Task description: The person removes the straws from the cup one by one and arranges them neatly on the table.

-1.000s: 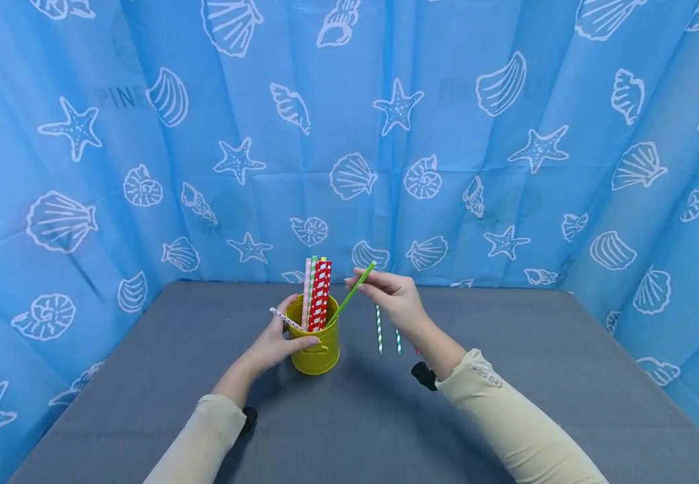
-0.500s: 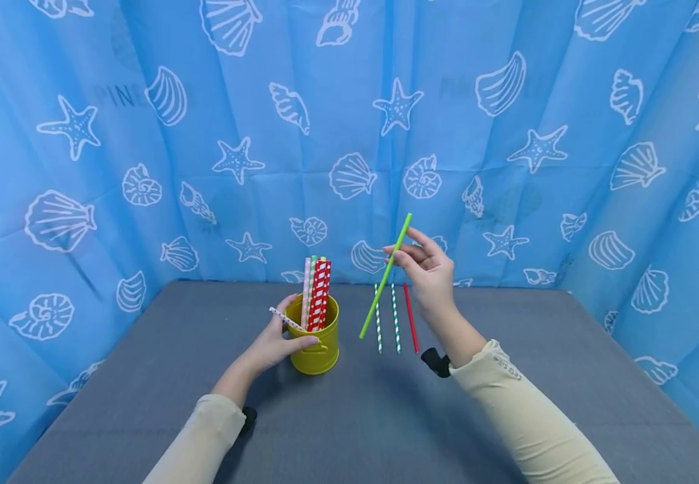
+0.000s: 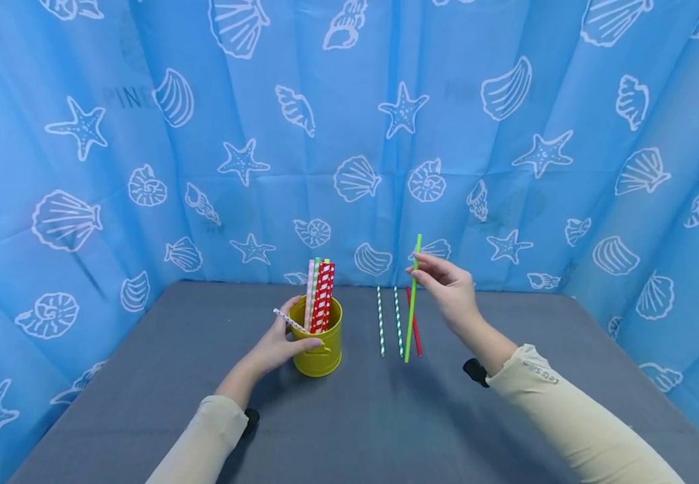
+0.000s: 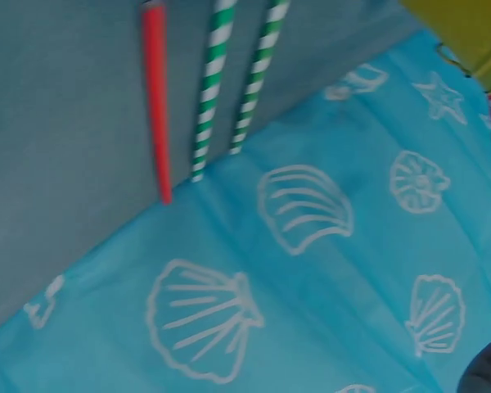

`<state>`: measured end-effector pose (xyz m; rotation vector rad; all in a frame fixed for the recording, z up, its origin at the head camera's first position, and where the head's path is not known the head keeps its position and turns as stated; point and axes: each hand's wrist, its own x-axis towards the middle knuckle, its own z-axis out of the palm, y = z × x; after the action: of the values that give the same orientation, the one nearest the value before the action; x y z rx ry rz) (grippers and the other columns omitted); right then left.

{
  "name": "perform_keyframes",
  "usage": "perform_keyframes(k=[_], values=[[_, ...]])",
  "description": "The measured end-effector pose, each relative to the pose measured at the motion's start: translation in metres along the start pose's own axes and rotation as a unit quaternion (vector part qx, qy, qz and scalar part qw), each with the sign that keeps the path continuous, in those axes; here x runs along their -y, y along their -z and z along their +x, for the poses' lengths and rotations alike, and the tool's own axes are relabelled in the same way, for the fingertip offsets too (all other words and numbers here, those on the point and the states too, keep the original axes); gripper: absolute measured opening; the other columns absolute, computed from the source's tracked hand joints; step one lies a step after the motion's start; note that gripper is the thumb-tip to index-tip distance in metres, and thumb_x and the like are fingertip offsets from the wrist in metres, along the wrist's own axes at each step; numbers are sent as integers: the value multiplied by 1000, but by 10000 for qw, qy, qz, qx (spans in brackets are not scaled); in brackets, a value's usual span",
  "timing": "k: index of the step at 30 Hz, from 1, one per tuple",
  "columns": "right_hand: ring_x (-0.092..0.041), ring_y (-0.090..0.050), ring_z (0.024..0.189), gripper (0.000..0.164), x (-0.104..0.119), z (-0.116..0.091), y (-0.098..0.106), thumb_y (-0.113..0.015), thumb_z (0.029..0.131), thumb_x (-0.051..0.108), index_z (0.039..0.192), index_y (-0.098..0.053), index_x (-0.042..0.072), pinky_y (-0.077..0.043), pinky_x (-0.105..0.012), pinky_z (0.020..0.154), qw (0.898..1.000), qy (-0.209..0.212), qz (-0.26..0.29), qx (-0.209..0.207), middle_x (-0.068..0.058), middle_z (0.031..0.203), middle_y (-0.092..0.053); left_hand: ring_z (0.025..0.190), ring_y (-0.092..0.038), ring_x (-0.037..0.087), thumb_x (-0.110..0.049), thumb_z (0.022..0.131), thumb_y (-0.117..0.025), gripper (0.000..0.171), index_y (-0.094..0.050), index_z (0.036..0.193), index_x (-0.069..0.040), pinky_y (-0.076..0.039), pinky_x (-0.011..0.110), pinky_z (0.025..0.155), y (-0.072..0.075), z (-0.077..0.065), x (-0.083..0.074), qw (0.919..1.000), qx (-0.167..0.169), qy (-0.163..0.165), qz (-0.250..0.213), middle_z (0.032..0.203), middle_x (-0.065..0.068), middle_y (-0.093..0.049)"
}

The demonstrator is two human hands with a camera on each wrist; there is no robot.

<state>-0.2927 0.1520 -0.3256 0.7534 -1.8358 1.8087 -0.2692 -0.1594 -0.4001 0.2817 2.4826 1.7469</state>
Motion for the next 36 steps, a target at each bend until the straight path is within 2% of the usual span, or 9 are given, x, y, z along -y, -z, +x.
perform_keyframes(k=[4, 7, 9, 11, 16, 18, 28, 32, 36], values=[[-5, -64, 88, 35, -3, 0, 13, -66, 89, -5, 123, -63, -5, -53, -18, 74, 9981, -207, -553, 146, 8, 93, -69, 136, -27, 38, -31, 84, -78, 92, -17, 152, -26, -26, 63, 107, 0, 0, 1, 10000, 12, 29, -44, 154, 15, -23], [-4, -61, 88, 40, -6, 0, 23, -67, 88, -5, 127, -57, -11, -52, -17, 72, 9949, -305, -893, 357, 12, 94, -67, 137, -26, 38, -31, 83, -78, 91, -17, 151, -27, -25, 64, 107, 0, 0, 0, 10000, 22, 14, -44, 154, 14, -23], [-4, -61, 88, 43, -9, 0, 29, -67, 87, -6, 128, -55, -11, -52, -17, 72, 9919, -392, -1086, 530, 12, 94, -66, 137, -26, 38, -31, 83, -78, 92, -17, 151, -27, -25, 64, 107, 0, -1, -1, 10000, 21, -5, -18, 154, 14, -23], [-4, -60, 88, 44, -11, 1, 35, -67, 88, -5, 130, -54, -10, -51, -17, 72, 9886, -503, -1239, 693, 7, 98, -67, 137, -26, 38, -31, 83, -78, 92, -17, 152, -26, -25, 64, 107, 0, -1, -1, 10000, 10, -16, 7, 154, 14, -23], [-7, -59, 87, 49, -18, 2, 46, -66, 89, -3, 135, -51, -7, -50, -19, 74, 9806, -876, -1471, 958, -25, 109, -64, 137, -26, 39, -30, 84, -78, 91, -17, 152, -24, -25, 64, 108, -1, -1, -1, 10000, 7, -41, -10, 154, 15, -23], [-8, -58, 87, 51, -22, 3, 49, -66, 89, -2, 137, -49, -5, -50, -20, 74, 9762, -1061, -1587, 1031, -31, 112, -61, 137, -26, 39, -30, 84, -77, 91, -17, 152, -25, -24, 64, 108, -1, -1, 0, 10000, 20, -23, -33, 154, 15, -23], [-23, -58, 99, 55, -54, 2, 69, -67, 92, 8, 141, -46, 0, -52, -27, 76, 9531, -1733, -2033, 1420, -24, 115, -62, 137, -26, 38, -31, 84, -77, 91, -17, 152, -27, -26, 64, 107, 0, -1, -1, 10000, 12, 68, -10, 154, 14, -22], [-20, -58, 100, 55, -64, 1, 75, -66, 92, 7, 142, -45, -1, -52, -29, 81, 9514, -1919, -1917, 1459, -26, 116, -60, 137, -25, 38, -32, 83, -78, 90, -18, 151, -29, -26, 64, 107, 0, 0, 0, 10000, 12, 56, -25, 154, 13, -22], [-15, -59, 95, 55, -75, 1, 77, -65, 92, 3, 142, -42, -5, -52, -43, 88, 9478, -2115, -1720, 1657, -29, 115, -58, 138, -25, 39, -33, 83, -77, 91, -17, 151, -29, -26, 65, 106, 0, 1, 1, 10000, 23, 78, 4, 155, 14, -22]])
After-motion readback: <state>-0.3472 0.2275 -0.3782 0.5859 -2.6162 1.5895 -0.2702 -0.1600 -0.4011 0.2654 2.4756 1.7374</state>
